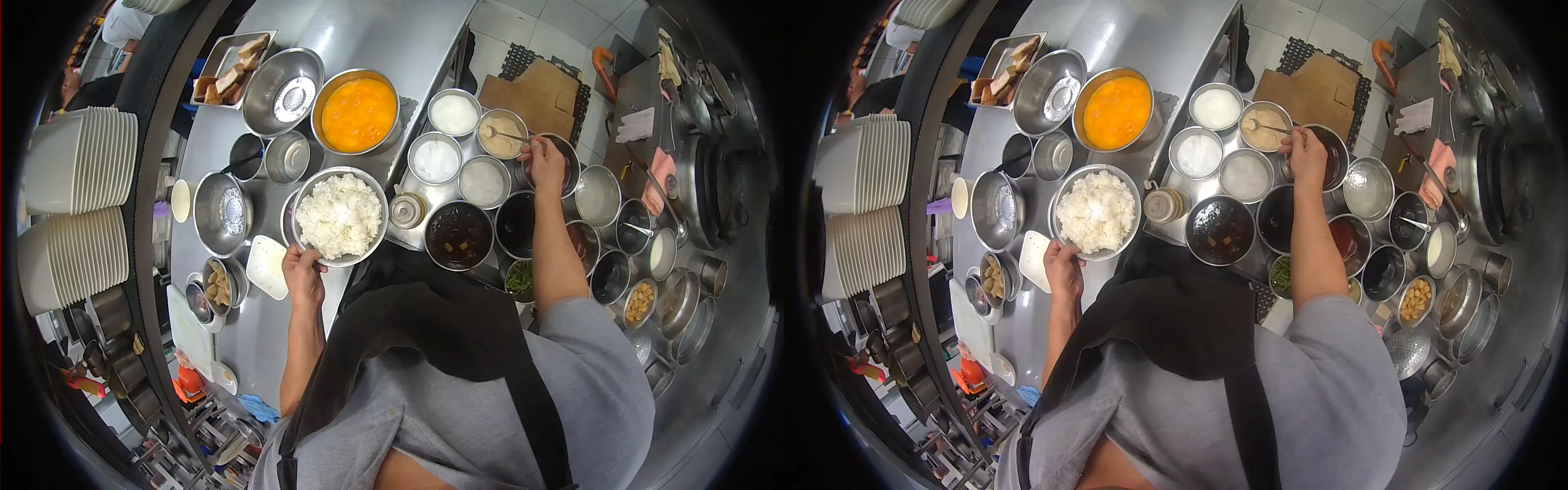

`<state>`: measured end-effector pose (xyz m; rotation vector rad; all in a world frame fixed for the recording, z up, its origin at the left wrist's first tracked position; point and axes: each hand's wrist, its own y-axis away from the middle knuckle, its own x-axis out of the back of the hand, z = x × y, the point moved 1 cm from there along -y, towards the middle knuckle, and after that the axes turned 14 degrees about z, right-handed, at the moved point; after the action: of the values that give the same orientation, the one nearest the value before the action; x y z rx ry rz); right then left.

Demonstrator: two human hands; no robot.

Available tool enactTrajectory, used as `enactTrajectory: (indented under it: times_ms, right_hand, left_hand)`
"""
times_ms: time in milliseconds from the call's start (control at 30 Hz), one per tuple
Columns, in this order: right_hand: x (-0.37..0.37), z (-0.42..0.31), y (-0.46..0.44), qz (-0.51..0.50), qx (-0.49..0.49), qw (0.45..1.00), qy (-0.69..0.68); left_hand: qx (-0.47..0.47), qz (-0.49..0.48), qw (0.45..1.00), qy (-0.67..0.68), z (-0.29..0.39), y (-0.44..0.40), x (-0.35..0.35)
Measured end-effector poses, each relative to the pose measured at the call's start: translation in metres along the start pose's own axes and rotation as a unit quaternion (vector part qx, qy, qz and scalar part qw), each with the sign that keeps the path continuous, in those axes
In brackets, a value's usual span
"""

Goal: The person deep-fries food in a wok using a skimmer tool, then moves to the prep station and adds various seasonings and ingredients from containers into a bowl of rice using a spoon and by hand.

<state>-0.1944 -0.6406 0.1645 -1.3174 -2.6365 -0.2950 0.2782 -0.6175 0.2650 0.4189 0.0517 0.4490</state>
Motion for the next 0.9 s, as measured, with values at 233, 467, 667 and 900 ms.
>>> enactTrajectory:
  times_ms: [233,467,667,900]
  right_hand:
    - [-0.001,0.009,-0.001,0.002,-0.020,1.000,-0.023]
    - [0.011,0.012,0.003,0.015,-0.088,0.995,-0.051]
    - [0.028,0.007,0.004,0.046,-0.079,0.994,-0.068]
    - [0.027,-0.044,0.019,-0.008,-0.060,0.994,-0.091]
  left_hand:
    - [0.001,0.002,1.000,-0.004,0.001,-0.001,0.000]
    - [0.004,-0.004,1.000,0.004,-0.001,-0.002,0.000]
    - [0.009,-0.003,1.000,0.014,-0.003,-0.004,0.002]
    - [0.003,0.005,1.000,0.000,0.004,-0.002,-0.004]
